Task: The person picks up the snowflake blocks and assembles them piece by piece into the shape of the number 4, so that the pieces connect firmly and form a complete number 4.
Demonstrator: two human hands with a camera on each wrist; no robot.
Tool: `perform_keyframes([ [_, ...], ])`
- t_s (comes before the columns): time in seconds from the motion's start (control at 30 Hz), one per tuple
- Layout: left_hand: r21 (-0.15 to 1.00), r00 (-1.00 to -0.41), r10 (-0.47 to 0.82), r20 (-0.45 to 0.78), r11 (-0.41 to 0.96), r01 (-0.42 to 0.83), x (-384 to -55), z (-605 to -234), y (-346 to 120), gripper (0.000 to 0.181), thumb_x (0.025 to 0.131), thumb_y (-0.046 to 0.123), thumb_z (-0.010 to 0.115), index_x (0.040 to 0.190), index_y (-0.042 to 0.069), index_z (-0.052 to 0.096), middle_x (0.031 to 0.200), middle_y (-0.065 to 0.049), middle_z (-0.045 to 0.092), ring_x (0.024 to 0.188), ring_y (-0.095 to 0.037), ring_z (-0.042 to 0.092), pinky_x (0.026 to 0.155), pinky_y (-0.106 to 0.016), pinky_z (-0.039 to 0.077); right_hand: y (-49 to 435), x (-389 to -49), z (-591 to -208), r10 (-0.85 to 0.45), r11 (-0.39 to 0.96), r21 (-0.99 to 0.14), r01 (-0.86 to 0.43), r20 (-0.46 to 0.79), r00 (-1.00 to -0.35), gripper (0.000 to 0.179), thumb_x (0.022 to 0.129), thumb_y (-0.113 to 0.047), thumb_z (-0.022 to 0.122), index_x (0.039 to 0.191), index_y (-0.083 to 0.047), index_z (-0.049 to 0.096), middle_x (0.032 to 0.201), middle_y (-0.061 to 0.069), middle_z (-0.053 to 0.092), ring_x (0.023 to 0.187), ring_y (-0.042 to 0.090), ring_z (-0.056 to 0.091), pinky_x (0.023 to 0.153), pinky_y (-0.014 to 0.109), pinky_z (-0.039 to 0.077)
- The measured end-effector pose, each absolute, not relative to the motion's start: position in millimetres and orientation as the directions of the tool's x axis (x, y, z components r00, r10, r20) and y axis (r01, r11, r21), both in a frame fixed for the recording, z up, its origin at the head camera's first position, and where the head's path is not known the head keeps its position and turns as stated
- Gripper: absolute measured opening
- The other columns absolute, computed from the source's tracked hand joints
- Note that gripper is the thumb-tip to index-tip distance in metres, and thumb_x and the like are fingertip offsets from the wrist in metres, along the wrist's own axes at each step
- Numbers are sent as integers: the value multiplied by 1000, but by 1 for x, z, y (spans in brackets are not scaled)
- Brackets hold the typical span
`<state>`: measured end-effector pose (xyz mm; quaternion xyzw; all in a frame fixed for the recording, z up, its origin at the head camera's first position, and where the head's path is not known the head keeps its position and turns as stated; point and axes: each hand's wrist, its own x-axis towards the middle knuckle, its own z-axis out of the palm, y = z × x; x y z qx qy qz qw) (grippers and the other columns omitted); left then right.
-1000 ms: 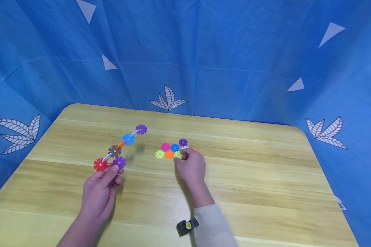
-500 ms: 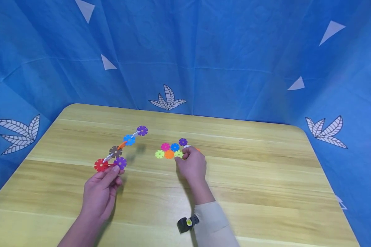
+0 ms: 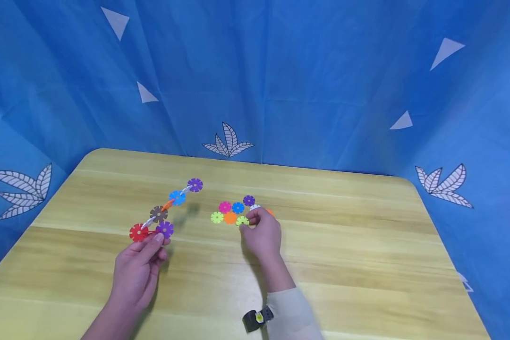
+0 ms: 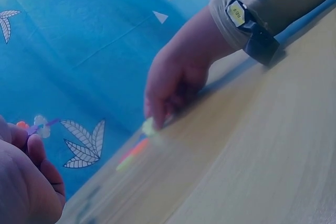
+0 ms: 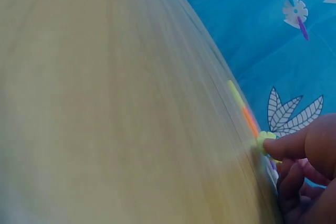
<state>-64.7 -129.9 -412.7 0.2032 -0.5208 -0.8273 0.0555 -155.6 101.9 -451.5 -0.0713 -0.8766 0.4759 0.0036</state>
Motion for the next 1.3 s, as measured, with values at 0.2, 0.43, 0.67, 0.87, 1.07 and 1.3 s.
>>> perform_keyframes([
  [0.2, 885, -909, -303, -286, -447, -129, -64, -413, -129, 13, 95, 9, 69, 101, -2, 68, 93, -10, 67, 74, -16, 57, 73, -25, 53, 101, -147, -449, 81, 514, -855, 66, -29, -996, 20, 80, -4, 82, 88, -10, 65, 83, 2, 62, 73, 21, 54, 68, 35, 47],
  [0.43, 886, -908, -308, -284, -446, -126, -64, -414, -128, 11, 95, 8, 69, 100, -2, 69, 92, -9, 68, 71, -15, 56, 71, -24, 53, 99, -134, -446, 8, 378, -924, 55, -56, -998, 18, 82, -3, 80, 90, -9, 65, 85, 4, 62, 76, 21, 57, 70, 34, 51],
  [0.67, 881, -909, -323, -264, -463, -91, -66, -417, -124, 6, 95, 3, 68, 97, -1, 70, 87, -9, 69, 67, -15, 56, 66, -23, 52, 91, -120, -424, -84, 181, -981, 63, -79, -993, 21, 81, -1, 80, 93, -3, 64, 84, 8, 64, 73, 23, 62, 65, 33, 55],
  [0.87, 889, -911, -323, -257, -449, -92, -66, -416, -122, 4, 94, 4, 69, 92, 1, 71, 86, -8, 69, 67, -14, 56, 66, -23, 52, 81, -110, -410, -154, 27, -995, 94, -97, -983, 21, 84, 2, 77, 99, 4, 62, 84, 13, 67, 81, 36, 69, 73, 47, 58],
  [1.07, 891, -908, -322, -267, -442, -105, -65, -415, -119, 5, 95, 2, 67, 91, 3, 71, 86, -9, 69, 66, -14, 56, 65, -23, 53, 70, -106, -407, -184, -110, -988, 106, -84, -979, 21, 84, 8, 72, 102, 8, 61, 83, 13, 65, 82, 41, 70, 76, 49, 59],
  [1.3, 893, -909, -312, -276, -432, -123, -64, -414, -117, 4, 94, 3, 68, 96, 0, 70, 88, -10, 69, 67, -13, 56, 66, -23, 53, 60, -105, -405, -180, -153, -983, 106, -78, -980, 20, 85, 6, 74, 103, 7, 66, 87, 15, 65, 79, 38, 71, 70, 38, 60],
])
